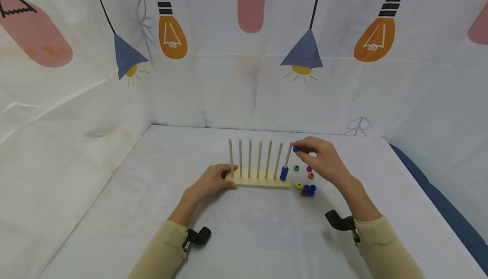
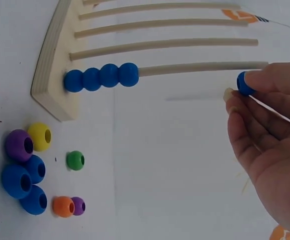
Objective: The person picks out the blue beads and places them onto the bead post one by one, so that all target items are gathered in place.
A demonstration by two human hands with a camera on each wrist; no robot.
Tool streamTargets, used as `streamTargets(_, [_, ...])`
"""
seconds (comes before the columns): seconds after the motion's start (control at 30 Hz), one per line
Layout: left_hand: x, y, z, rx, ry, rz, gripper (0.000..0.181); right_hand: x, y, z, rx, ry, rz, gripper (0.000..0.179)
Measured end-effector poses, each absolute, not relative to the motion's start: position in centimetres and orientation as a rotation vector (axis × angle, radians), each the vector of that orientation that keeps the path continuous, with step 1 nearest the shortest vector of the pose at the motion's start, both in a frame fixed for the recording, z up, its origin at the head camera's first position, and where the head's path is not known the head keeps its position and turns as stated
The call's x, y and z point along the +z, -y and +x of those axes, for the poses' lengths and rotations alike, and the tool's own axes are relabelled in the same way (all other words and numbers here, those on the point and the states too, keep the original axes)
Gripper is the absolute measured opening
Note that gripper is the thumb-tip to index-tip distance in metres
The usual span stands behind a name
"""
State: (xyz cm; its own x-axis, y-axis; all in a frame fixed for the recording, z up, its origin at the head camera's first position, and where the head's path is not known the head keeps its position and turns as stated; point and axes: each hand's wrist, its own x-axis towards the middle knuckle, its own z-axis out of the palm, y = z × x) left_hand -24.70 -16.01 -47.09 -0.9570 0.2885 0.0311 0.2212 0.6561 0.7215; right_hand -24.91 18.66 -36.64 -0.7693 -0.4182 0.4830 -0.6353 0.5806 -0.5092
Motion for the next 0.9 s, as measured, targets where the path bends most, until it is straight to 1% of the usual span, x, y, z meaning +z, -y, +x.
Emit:
streamTargets(0.27, [-46.9, 16.0, -24.5, 1.192, -2.792, 0.445, 0.063, -35.4, -18.5, -24.7, 0.999, 2.487, 0.854, 0.024])
streamTargets(0.5, [-46.8, 16.2, -24.0, 1.187, -2.800, 0.403, 0.063, -34.9, -18.0, -24.5, 1.000, 2.490, 0.850, 0.024])
streamTargets(0.9, [-46.6, 16.1, -24.1, 1.184, -2.792, 0.465, 0.063, -34.1, -17.8, -24.3, 0.979, 2.415, 0.855, 0.023])
